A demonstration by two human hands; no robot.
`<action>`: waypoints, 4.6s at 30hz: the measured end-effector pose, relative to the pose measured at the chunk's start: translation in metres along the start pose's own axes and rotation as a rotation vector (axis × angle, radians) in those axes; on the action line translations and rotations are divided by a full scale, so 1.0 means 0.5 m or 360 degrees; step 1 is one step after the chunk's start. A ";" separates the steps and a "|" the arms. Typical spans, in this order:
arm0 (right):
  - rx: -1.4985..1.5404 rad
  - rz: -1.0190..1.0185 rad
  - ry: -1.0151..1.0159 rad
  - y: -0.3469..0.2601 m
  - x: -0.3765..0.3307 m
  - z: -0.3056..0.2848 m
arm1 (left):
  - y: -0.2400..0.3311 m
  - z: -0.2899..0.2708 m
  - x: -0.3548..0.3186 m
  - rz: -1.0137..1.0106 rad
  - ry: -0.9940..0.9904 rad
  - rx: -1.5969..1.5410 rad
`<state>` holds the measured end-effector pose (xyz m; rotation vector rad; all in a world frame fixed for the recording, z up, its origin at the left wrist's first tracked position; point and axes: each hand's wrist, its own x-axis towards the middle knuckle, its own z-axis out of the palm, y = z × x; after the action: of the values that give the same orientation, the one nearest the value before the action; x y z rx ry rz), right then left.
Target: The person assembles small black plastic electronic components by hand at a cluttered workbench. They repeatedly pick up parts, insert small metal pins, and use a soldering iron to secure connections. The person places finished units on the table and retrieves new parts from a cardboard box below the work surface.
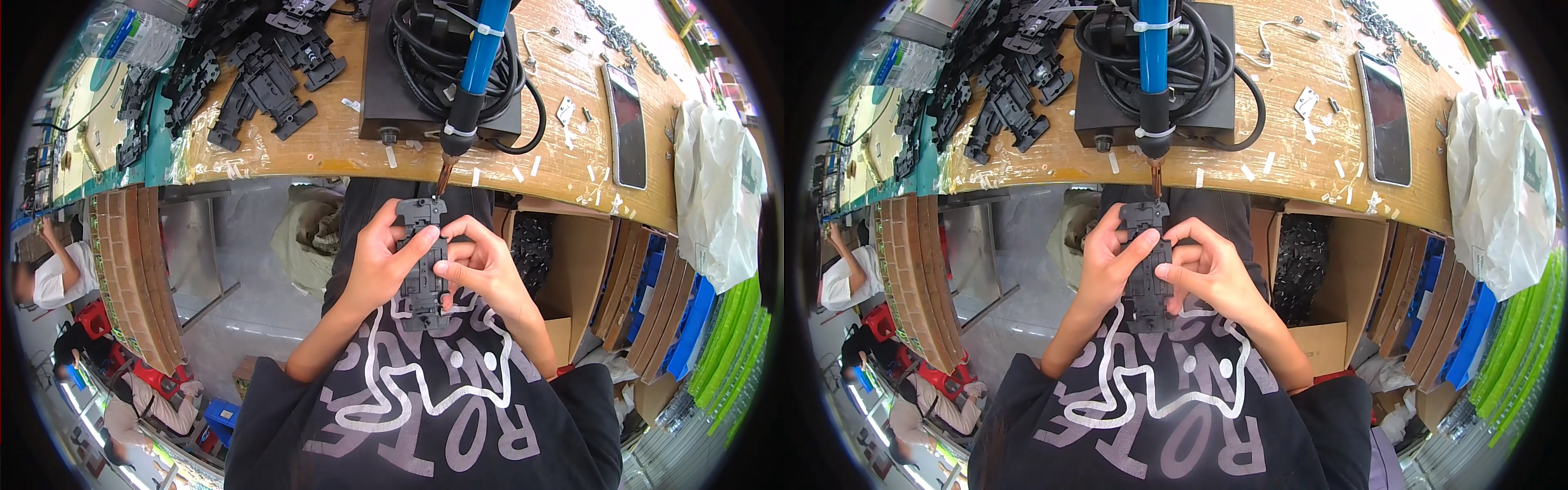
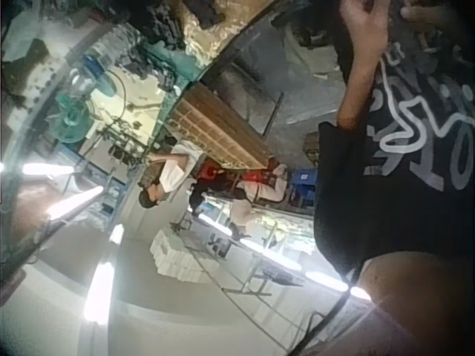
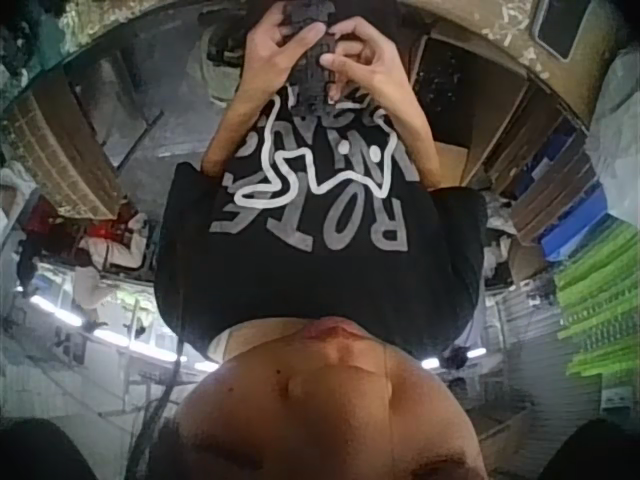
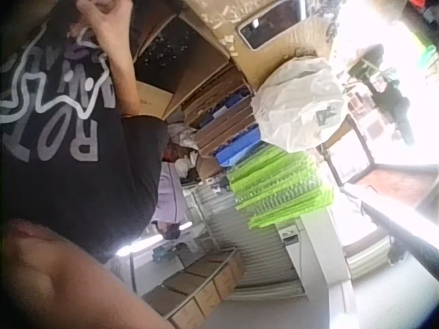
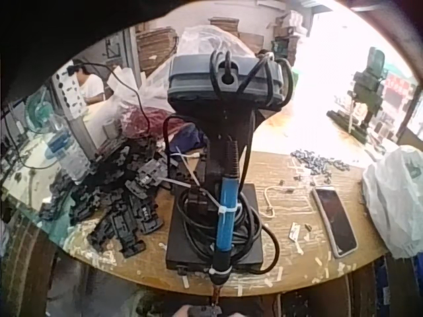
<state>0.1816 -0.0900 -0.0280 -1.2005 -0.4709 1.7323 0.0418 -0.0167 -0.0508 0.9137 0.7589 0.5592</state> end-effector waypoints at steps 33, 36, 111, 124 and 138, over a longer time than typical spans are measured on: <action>0.0012 -0.0094 0.0022 0.009 0.006 -0.003 | 0.001 0.003 0.002 0.0017 0.0009 0.0000; 0.0024 -0.0097 0.0023 0.013 0.007 -0.006 | 0.003 0.004 0.002 0.0020 0.0015 0.0004; -0.0689 0.1020 0.1958 0.327 -0.147 -0.689 | 0.222 -0.215 0.052 0.0958 0.1247 0.1969; -0.1158 -0.0618 0.1222 -0.220 -0.195 -0.265 | 0.223 -0.227 0.047 0.0979 0.1192 0.2101; -0.2712 -0.0347 0.1650 -0.443 0.162 -0.315 | 0.168 -0.226 0.041 0.1296 0.1464 0.1966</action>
<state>0.4192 0.0560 0.0228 -2.7138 -1.3679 -0.0431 -0.0431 0.0956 -0.0299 2.2136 1.6389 1.3164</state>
